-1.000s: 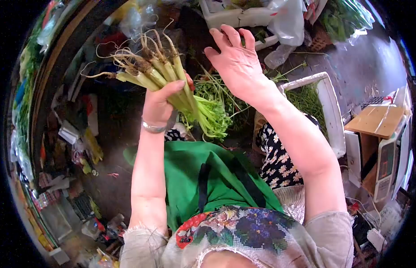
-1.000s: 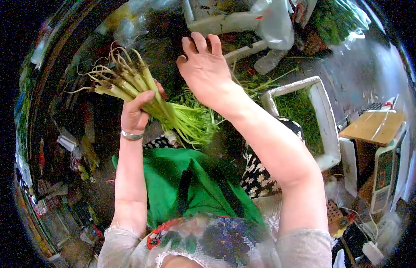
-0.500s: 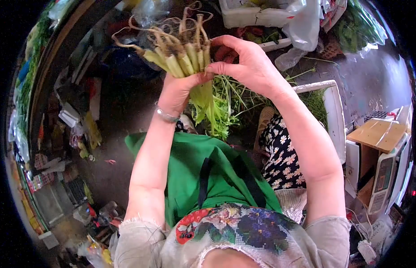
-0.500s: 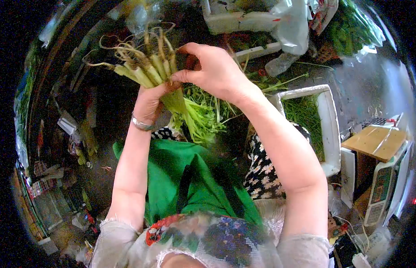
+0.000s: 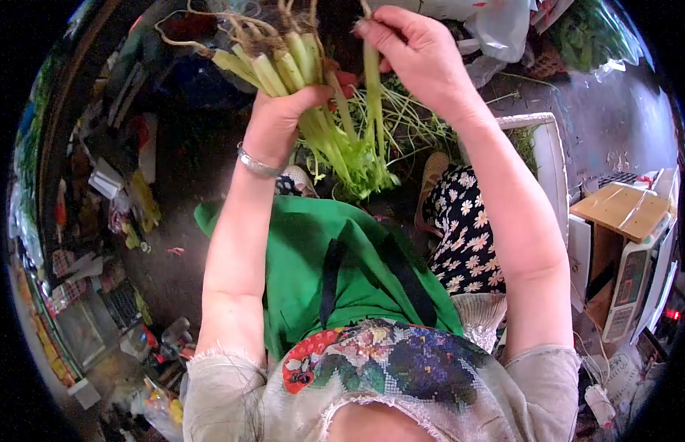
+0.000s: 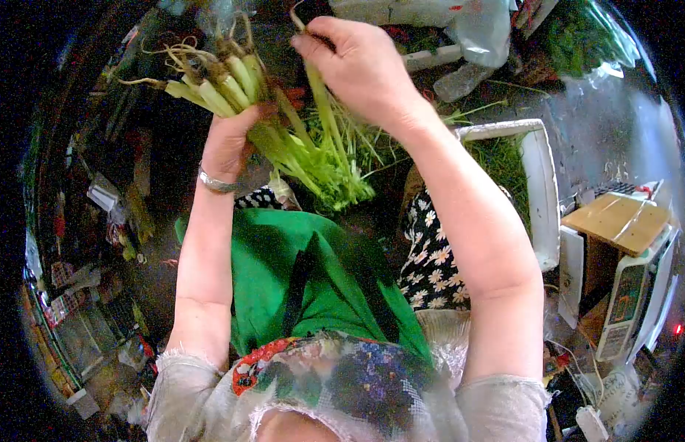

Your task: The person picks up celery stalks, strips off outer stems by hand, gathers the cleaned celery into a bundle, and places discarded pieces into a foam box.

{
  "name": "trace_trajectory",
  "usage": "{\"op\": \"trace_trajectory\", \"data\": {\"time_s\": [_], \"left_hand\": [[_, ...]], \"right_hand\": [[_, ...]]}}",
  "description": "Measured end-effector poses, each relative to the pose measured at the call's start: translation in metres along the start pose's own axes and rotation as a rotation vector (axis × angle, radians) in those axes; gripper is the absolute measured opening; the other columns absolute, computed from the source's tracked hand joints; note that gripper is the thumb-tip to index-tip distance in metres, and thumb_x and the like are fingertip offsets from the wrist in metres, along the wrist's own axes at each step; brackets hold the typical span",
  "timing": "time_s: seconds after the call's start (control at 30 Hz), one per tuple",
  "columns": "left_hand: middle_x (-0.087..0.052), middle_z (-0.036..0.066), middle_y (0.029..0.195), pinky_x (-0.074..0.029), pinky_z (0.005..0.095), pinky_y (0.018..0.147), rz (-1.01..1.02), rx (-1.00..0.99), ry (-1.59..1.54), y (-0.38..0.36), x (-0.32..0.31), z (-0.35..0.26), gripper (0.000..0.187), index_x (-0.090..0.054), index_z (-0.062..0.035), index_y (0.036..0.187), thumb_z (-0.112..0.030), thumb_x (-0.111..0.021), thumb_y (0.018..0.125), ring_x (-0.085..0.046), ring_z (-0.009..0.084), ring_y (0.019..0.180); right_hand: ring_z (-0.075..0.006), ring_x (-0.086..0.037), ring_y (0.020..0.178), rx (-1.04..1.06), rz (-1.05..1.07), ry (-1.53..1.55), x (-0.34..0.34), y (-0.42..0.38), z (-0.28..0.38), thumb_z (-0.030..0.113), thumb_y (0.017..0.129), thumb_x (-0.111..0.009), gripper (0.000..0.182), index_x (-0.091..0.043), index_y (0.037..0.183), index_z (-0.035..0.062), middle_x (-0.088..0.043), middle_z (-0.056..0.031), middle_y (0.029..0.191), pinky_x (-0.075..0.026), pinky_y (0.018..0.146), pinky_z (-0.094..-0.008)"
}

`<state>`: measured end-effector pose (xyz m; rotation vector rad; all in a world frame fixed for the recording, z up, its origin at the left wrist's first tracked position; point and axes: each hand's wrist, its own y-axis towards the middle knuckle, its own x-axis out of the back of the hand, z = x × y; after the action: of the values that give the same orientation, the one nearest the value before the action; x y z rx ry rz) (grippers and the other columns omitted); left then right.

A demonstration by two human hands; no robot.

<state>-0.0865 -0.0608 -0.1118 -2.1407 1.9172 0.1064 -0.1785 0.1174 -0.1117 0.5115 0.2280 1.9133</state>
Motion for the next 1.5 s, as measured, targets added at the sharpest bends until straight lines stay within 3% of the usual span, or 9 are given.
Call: {"op": "trace_trajectory", "data": {"time_s": [0.1,0.13,0.3,0.37,0.73,0.83,1.23,1.33,1.5], "left_hand": [[-0.067,0.007,0.094,-0.051,0.0287,0.077,-0.019,-0.029,-0.007,-0.002,-0.013,0.009,0.031,-0.062,-0.0004,0.104,0.003,-0.064,0.073,-0.063,0.0161,0.086],[-0.067,0.007,0.094,-0.051,0.0287,0.077,-0.021,-0.028,-0.008,-0.002,-0.013,0.010,0.031,-0.062,-0.0004,0.104,0.003,-0.064,0.073,-0.063,0.0161,0.086],[-0.066,0.006,0.093,-0.052,0.0278,0.076,-0.051,-0.064,0.037,0.000,-0.012,0.005,0.031,-0.062,-0.0007,0.103,0.004,-0.065,0.073,-0.063,0.0150,0.085],[-0.066,0.005,0.095,-0.052,0.0269,0.074,-0.038,-0.074,0.056,0.001,-0.008,0.004,0.032,-0.061,-0.0011,0.103,0.005,-0.066,0.073,-0.063,0.0147,0.084],[-0.065,0.006,0.101,-0.051,0.0282,0.081,0.001,-0.062,-0.036,0.001,-0.006,0.010,0.039,-0.060,-0.0014,0.110,0.007,-0.068,0.073,-0.063,0.0166,0.091],[-0.065,0.007,0.105,-0.051,0.0300,0.085,0.052,-0.013,-0.023,-0.001,-0.004,0.004,0.040,-0.059,-0.0012,0.113,0.005,-0.068,0.074,-0.062,0.0178,0.096],[-0.063,0.007,0.107,-0.050,0.0348,0.084,0.263,-0.030,0.176,-0.009,-0.011,0.009,0.045,-0.055,-0.0014,0.118,-0.010,-0.070,0.077,-0.061,0.0204,0.097],[-0.063,0.008,0.097,-0.052,0.0348,0.080,0.039,-0.136,0.018,-0.005,0.004,0.007,0.035,-0.056,-0.0011,0.109,0.003,-0.067,0.076,-0.063,0.0213,0.086],[-0.058,0.008,0.084,-0.047,0.0409,0.085,0.064,-0.231,-0.379,0.005,0.038,-0.017,0.028,-0.050,-0.0027,0.102,-0.003,-0.064,0.078,-0.059,0.0229,0.083]], "right_hand": [[-0.0388,-0.061,0.076,-0.038,0.021,0.026,-0.017,-0.007,0.002,0.023,0.086,-0.059,0.022,-0.062,0.093,0.0018,-0.061,-0.0215,0.078,-0.049,0.064,-0.0387],[-0.0050,-0.053,0.065,-0.049,0.093,0.008,-0.018,-0.010,0.003,0.019,0.092,-0.058,0.022,-0.060,0.102,-0.0011,-0.061,0.0003,0.078,-0.046,0.059,-0.0212],[-0.0067,-0.052,0.062,-0.032,0.182,-0.051,-0.008,-0.007,0.002,0.017,0.090,-0.060,0.024,-0.061,0.105,-0.0011,-0.062,-0.0003,0.078,-0.046,0.059,-0.0222],[-0.0308,-0.064,0.069,-0.224,0.346,0.146,-0.007,-0.007,0.007,0.021,0.083,-0.063,0.027,-0.064,0.099,-0.0001,-0.066,-0.0176,0.082,-0.050,0.064,-0.0362],[-0.0246,-0.065,0.075,-0.109,0.293,0.009,-0.006,-0.008,0.001,0.019,0.076,-0.063,0.031,-0.065,0.100,0.0002,-0.067,-0.0186,0.085,-0.050,0.072,-0.0329],[-0.0040,-0.048,0.062,-0.116,0.231,0.080,0.007,-0.002,0.000,0.011,0.083,-0.060,0.012,-0.062,0.088,0.0008,-0.057,0.0041,0.071,-0.043,0.060,-0.0207],[-0.0058,-0.056,0.067,-0.168,0.205,0.601,-0.009,-0.003,0.010,0.016,0.086,-0.064,0.017,-0.063,0.096,0.0020,-0.061,0.0008,0.075,-0.047,0.060,-0.0216],[-0.0136,-0.057,0.079,-0.530,0.087,0.758,0.003,0.009,0.046,0.019,0.085,-0.066,0.027,-0.055,0.103,0.0018,-0.060,-0.0044,0.085,-0.046,0.071,-0.0277],[-0.0298,-0.047,0.122,-0.152,0.466,0.320,-0.036,-0.019,-0.014,0.038,0.061,-0.084,0.104,-0.027,0.143,0.0068,-0.049,-0.0236,0.128,-0.038,0.102,-0.0365]]}}
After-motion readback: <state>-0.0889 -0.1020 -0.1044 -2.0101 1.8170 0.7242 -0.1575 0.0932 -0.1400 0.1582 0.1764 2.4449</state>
